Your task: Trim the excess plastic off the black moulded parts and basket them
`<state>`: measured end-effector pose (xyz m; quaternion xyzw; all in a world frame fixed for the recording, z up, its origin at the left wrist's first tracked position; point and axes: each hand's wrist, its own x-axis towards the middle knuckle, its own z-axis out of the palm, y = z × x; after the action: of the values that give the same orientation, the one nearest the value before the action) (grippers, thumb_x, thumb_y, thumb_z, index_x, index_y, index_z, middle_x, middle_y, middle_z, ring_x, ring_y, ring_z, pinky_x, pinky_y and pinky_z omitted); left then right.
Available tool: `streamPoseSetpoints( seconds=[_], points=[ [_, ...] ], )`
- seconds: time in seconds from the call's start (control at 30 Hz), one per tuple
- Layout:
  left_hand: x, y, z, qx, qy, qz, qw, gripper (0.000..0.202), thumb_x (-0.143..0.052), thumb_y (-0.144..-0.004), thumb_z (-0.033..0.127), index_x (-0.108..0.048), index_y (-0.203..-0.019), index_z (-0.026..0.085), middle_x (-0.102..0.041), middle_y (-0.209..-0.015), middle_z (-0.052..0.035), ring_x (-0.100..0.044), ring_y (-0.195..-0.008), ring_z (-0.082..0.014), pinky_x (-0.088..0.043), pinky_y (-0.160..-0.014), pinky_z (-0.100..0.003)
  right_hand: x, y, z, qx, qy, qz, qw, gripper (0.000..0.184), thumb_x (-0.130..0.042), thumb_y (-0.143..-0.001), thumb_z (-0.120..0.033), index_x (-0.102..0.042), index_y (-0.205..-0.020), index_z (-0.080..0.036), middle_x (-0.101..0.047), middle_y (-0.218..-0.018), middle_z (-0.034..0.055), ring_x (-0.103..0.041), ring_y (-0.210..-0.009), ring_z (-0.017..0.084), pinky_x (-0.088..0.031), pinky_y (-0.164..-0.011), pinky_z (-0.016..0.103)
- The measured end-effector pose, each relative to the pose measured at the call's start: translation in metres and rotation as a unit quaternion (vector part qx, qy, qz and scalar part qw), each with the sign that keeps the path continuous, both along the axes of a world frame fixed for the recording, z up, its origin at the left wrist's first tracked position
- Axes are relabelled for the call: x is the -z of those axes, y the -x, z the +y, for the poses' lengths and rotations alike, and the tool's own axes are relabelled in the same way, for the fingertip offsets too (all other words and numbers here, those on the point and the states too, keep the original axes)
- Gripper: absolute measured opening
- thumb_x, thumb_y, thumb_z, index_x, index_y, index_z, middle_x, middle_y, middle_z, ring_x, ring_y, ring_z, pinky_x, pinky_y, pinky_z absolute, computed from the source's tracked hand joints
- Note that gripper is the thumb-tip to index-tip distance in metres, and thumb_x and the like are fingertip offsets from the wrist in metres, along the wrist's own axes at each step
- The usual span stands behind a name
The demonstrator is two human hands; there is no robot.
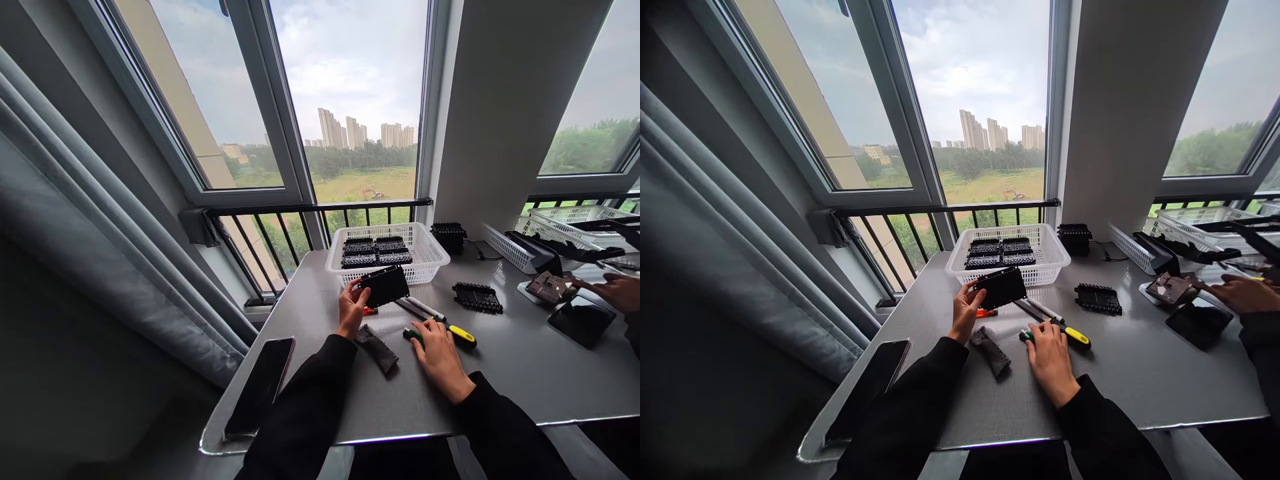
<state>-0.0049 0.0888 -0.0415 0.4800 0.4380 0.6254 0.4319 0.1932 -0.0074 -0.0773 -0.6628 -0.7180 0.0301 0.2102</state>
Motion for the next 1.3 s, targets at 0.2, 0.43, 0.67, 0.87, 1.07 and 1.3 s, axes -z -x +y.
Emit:
streamPoseSetpoints(
  seconds=[0.2,0.43,0.67,0.87,1.07,1.3],
  points=[
    [0.001,0.000,0.002,-0.002,-0.021,-0.005,1.000,0.050,-0.074,-0.071,0.039,-0.056,-0.111,0.015,-0.071,-0.083,-0.0064,-0.069,-0.085,-0.0214,-0.054,-0.083,-0.038,-0.005,-0.036,0.004,0.081,-0.037,-0.074,0.993,0.030,-0.053,-0.091,-0.023,-0.062,-0.120,-0.022,-0.060,-0.117,0.0119,-0.050,-0.111,0.030,-0.035,-0.090,0.042],
    [0.002,0.000,0.002,0.000,-0.028,0.012,1.000,0.048,-0.072,-0.073,0.040,-0.056,-0.111,0.016,-0.071,-0.080,-0.0048,-0.070,-0.085,-0.0227,-0.055,-0.086,-0.044,0.002,-0.046,0.017,0.068,0.021,-0.116,0.991,0.033,-0.049,-0.097,-0.032,-0.056,-0.127,-0.021,-0.065,-0.104,0.0088,-0.058,-0.099,0.025,-0.040,-0.077,0.033],
    [0.004,0.001,0.004,-0.004,-0.038,-0.003,0.999,0.045,-0.072,-0.074,0.038,-0.056,-0.110,0.017,-0.072,-0.081,-0.0047,-0.070,-0.084,-0.0216,-0.054,-0.086,-0.042,-0.004,-0.051,0.026,0.009,0.024,-0.134,0.991,0.030,-0.051,-0.096,-0.026,-0.058,-0.125,-0.023,-0.065,-0.103,0.0067,-0.062,-0.096,0.022,-0.042,-0.072,0.029],
    [0.005,0.000,0.002,0.004,-0.040,0.000,0.999,0.043,-0.072,-0.074,0.034,-0.055,-0.110,0.017,-0.072,-0.085,-0.0055,-0.069,-0.084,-0.0202,-0.055,-0.085,-0.041,-0.001,-0.052,0.024,0.014,0.002,-0.128,0.992,0.028,-0.049,-0.097,-0.029,-0.060,-0.122,-0.022,-0.065,-0.103,0.0077,-0.062,-0.096,0.023,-0.043,-0.075,0.030],
    [0.004,-0.002,0.001,0.000,-0.041,0.005,0.999,0.042,-0.071,-0.074,0.033,-0.055,-0.109,0.017,-0.071,-0.089,-0.0059,-0.069,-0.081,-0.0192,-0.056,-0.083,-0.041,-0.001,-0.054,0.023,0.009,0.009,-0.105,0.994,0.027,-0.049,-0.096,-0.028,-0.061,-0.120,-0.023,-0.065,-0.104,0.0082,-0.062,-0.096,0.023,-0.043,-0.074,0.029],
    [0.005,-0.002,0.000,-0.039,-0.054,-0.001,0.998,0.036,-0.069,-0.075,0.031,-0.053,-0.105,0.018,-0.067,-0.095,-0.0062,-0.067,-0.077,-0.0159,-0.056,-0.077,-0.034,-0.017,-0.071,0.004,-0.011,0.055,0.058,0.997,0.031,-0.040,-0.096,-0.034,-0.063,-0.111,-0.021,-0.068,-0.101,0.0081,-0.064,-0.086,0.023,-0.043,-0.068,0.030]
  ],
)
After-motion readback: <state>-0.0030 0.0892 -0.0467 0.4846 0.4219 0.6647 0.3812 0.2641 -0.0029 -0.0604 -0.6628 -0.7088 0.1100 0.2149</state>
